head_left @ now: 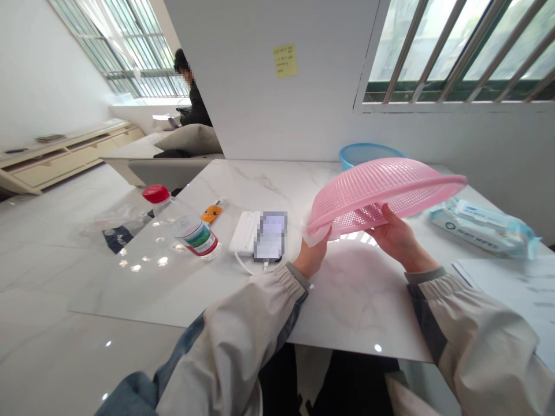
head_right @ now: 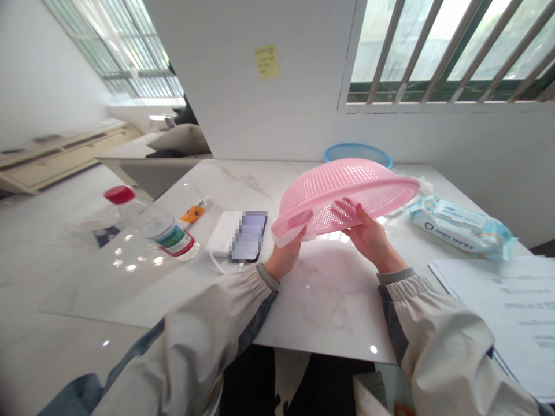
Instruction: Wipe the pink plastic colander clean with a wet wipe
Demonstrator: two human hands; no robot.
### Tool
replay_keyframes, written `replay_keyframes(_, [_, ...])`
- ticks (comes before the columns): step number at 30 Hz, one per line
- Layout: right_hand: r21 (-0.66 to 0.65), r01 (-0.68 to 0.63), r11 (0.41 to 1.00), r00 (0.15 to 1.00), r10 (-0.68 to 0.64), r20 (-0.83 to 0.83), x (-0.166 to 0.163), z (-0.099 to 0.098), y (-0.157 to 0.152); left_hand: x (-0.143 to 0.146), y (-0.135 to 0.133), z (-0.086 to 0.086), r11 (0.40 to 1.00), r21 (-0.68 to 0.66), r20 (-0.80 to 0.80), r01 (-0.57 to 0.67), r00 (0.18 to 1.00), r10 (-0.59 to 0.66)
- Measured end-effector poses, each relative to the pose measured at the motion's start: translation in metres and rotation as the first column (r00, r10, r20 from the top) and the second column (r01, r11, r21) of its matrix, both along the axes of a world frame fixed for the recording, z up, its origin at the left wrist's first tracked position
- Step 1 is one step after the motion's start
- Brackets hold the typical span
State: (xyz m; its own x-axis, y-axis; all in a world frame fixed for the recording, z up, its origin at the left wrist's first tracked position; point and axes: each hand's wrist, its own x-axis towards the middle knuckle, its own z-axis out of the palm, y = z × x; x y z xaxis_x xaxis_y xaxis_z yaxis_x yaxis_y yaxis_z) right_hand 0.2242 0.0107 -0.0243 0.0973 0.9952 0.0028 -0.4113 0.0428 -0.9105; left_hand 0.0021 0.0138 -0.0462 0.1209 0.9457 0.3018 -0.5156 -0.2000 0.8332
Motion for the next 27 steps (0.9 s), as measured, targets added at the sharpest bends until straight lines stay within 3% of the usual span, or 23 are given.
replay_keyframes(9, [-0.019, -0.097, 0.995, 0.995, 0.097, 0.031, -0.002, 0.0, -0.005, 0.003, 0.002, -0.007, 0.996, -0.063, 0.128, 0.065, 0.99, -0.056])
replay_keyframes(18, [-0.048, -0.223, 0.974, 0.972, 0.226, 0.067, -0.005, -0.002, -0.006, 0.005, 0.0, -0.008, 0.954, -0.253, 0.261, 0.158, 0.961, -0.09])
replay_keyframes(23, [-0.046, -0.126, 0.991, 0.988, 0.129, 0.088, -0.006, -0.007, -0.001, 0.009, 0.001, -0.009, 0.95, -0.294, 0.258, 0.103, 0.966, -0.025])
replay_keyframes(27, [0.011, 0.09, 0.996, 0.985, -0.09, 0.147, 0.007, -0.01, 0.01, 0.008, 0.001, -0.008, 0.956, -0.292, 0.216, 0.029, 0.976, 0.036])
